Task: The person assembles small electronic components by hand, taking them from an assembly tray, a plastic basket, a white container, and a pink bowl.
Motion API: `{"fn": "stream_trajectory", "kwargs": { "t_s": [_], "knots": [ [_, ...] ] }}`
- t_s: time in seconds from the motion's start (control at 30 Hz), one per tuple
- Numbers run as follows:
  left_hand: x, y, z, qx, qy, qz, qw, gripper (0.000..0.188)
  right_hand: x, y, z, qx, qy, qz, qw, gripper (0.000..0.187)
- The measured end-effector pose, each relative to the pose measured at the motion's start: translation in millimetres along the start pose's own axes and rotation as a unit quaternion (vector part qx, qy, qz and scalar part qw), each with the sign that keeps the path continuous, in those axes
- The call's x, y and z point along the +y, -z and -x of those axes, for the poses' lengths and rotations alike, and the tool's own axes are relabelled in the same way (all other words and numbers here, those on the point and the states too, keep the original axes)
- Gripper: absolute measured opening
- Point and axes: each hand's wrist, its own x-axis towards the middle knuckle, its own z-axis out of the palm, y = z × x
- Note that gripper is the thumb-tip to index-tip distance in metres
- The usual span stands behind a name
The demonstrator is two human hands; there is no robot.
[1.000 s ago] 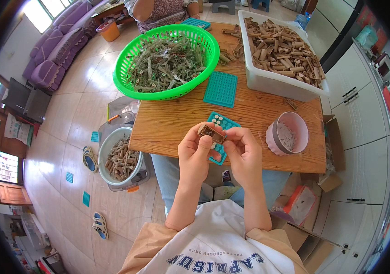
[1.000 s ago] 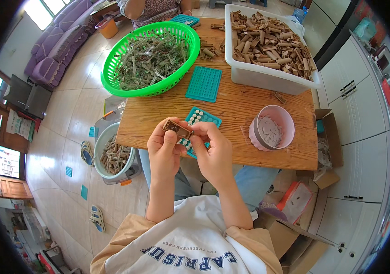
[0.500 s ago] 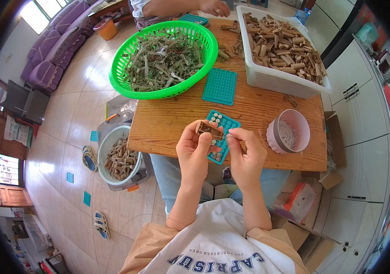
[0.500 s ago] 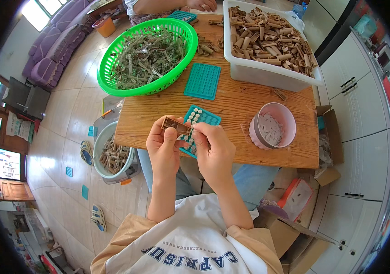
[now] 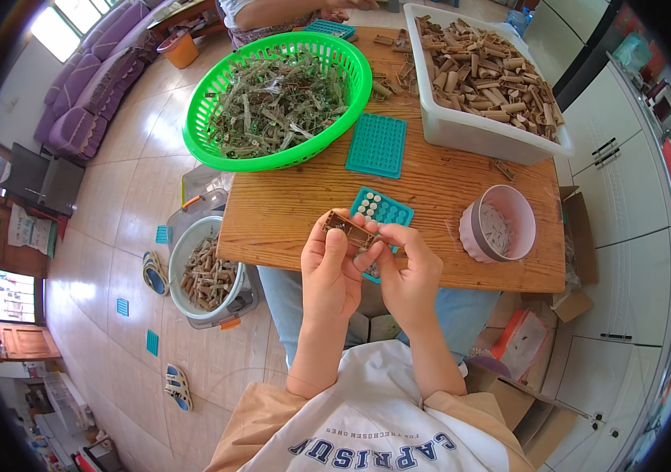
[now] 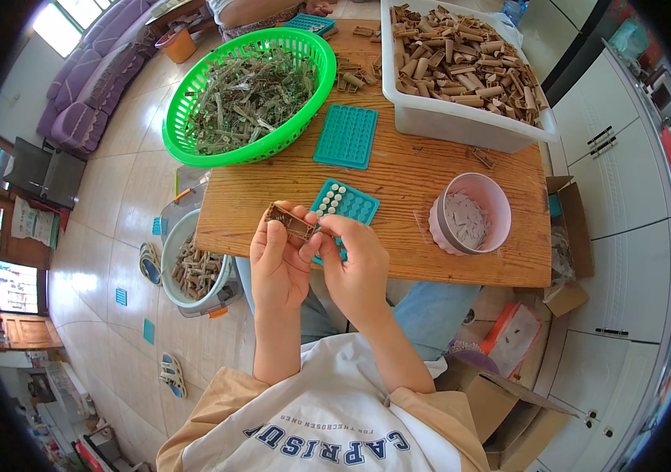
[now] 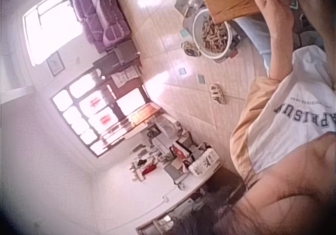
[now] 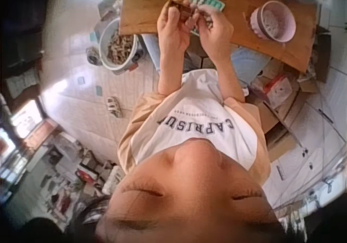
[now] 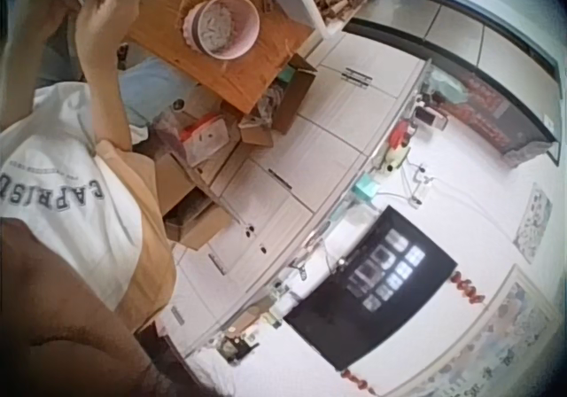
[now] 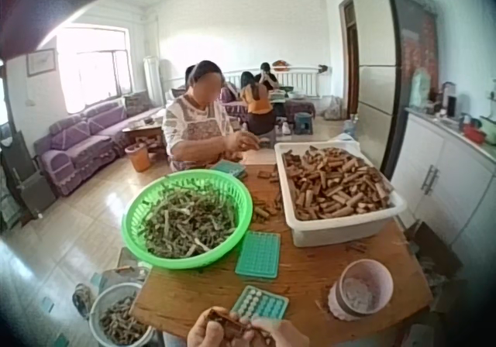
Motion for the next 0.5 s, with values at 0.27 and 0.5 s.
{"fn": "stream_trajectory", "kwargs": {
  "t_s": [0.27, 0.5],
  "knots": [
    [2.0, 4.0, 2.7, -0.004, -0.017, -0.037, 0.999, 0.022, 5.1, -1.1, 0.9, 0.005, -0.018, -0.019, 1.000, 0.015],
    [2.4, 2.3, 4.5, -0.003, -0.039, -0.107, 0.994, 0.022, 5.9, -0.7, 1.5, 0.023, -0.009, -0.006, 1.000, 0.013]
  ]
}}
